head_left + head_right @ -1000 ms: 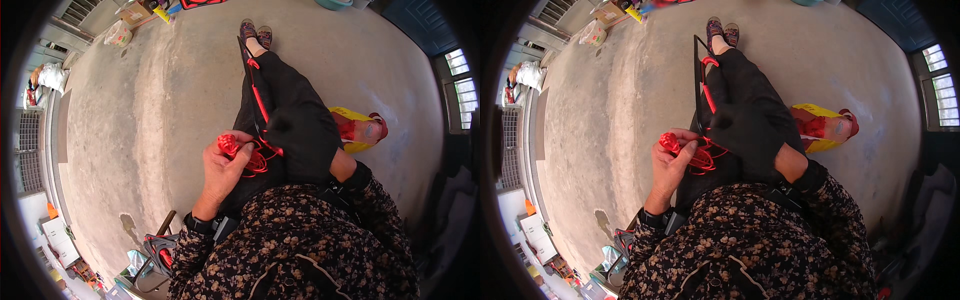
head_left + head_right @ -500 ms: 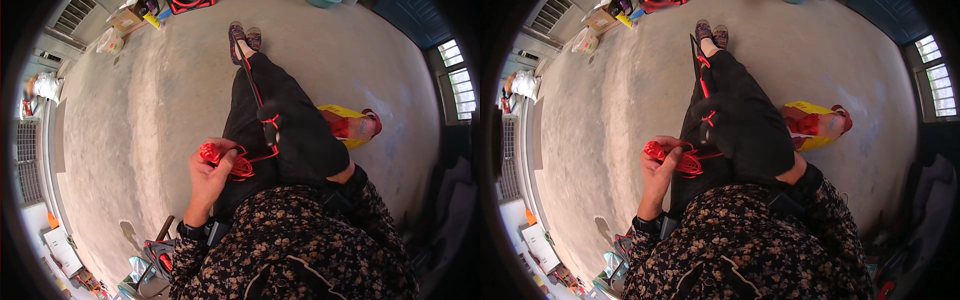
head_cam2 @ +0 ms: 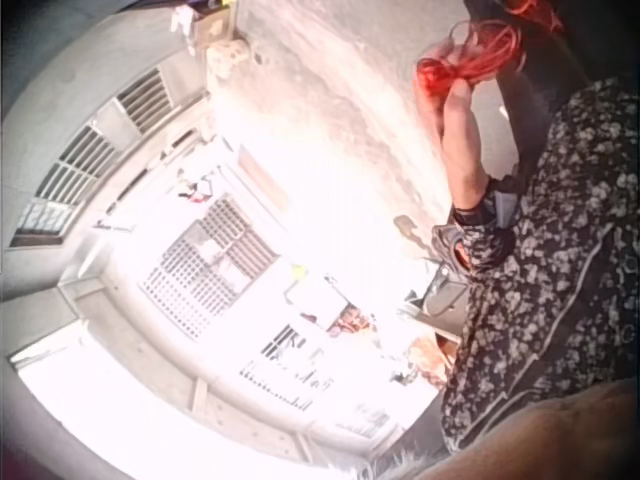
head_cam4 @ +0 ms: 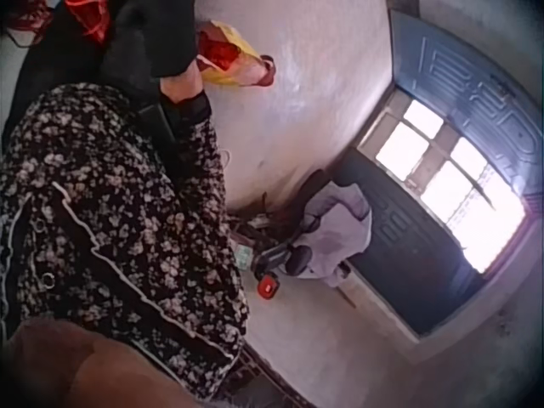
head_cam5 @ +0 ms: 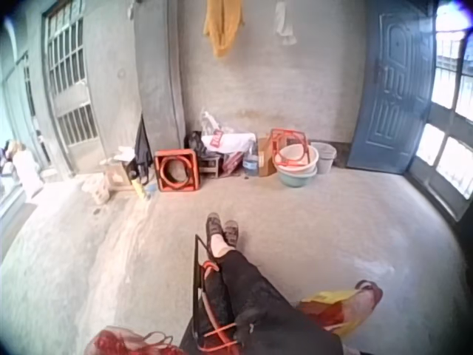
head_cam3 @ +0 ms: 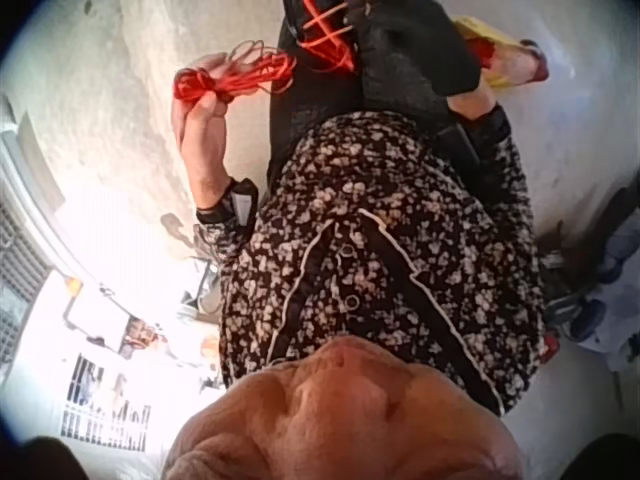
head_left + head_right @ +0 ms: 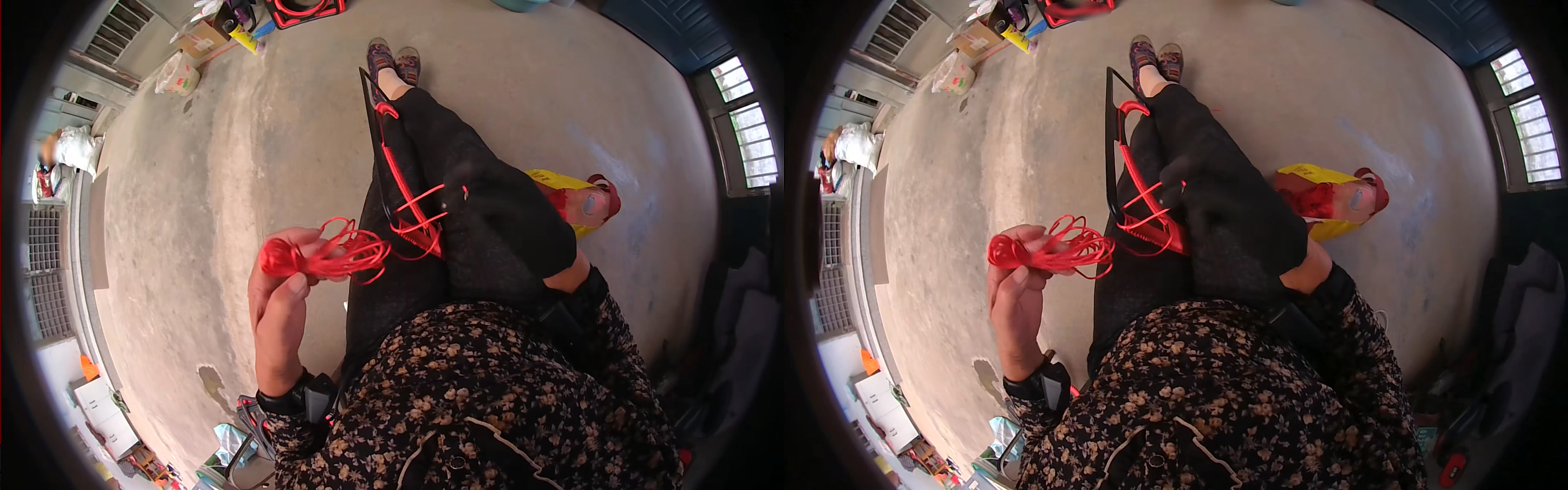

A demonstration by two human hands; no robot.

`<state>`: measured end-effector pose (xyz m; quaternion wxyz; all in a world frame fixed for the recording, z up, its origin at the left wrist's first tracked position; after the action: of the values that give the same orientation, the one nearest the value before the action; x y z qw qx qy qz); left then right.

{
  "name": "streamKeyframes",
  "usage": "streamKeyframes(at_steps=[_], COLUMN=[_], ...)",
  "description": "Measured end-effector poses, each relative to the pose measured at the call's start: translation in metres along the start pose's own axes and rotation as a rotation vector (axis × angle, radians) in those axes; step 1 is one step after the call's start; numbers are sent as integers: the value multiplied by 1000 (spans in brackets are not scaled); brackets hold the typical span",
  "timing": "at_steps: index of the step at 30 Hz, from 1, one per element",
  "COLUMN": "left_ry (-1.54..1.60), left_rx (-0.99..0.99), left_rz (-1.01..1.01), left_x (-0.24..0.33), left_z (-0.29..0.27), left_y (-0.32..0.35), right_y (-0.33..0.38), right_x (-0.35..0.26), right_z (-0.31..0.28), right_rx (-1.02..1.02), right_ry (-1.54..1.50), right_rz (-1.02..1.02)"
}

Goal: Wrapping a black handle with red cord.

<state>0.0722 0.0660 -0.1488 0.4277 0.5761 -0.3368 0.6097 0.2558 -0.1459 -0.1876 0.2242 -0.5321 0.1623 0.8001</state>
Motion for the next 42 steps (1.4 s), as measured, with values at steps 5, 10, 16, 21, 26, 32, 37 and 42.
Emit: streamKeyframes(at_steps=[5, 10, 16, 21, 26, 32, 37, 42], left_ry=[-122, -504, -174, -6, -21, -220, -793, 239], left_rx=[16, -316, -86, -15, -52, -105, 96, 184], left_rz=[-46, 0, -118, -119, -41, -23, 548, 449], left_x=[2, -15, -42, -40, -39, -25, 41, 86], left_z=[28, 66, 55, 54, 55, 50, 40, -15], left_y=[5, -11, -17, -13, -13, -8, -8, 4], right_y=[-6, -5, -10, 0, -8, -11, -16, -8], right_x=[-18, -42, -25, -8, -8, -17, -47, -28], right_z=[28, 68, 69, 47, 55, 63, 76, 44], right_rx=[-13, -152, 97, -24, -103, -141, 71, 141], right_ry=[-47, 615, 435, 820, 1010, 996, 1123, 471], right_rz=[80, -221, -417, 19, -27, 134, -236, -63])
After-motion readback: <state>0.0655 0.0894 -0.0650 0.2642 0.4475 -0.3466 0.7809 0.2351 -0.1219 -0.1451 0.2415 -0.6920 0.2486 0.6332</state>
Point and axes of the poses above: each hand's wrist, its own y-axis away from the middle knuckle, its own z-axis out of the palm, x = y × z, the point moved 3 cm from there along -y, towards the middle knuckle, and after that the axes turned 5 degrees about -y, right-handed, at the moved point
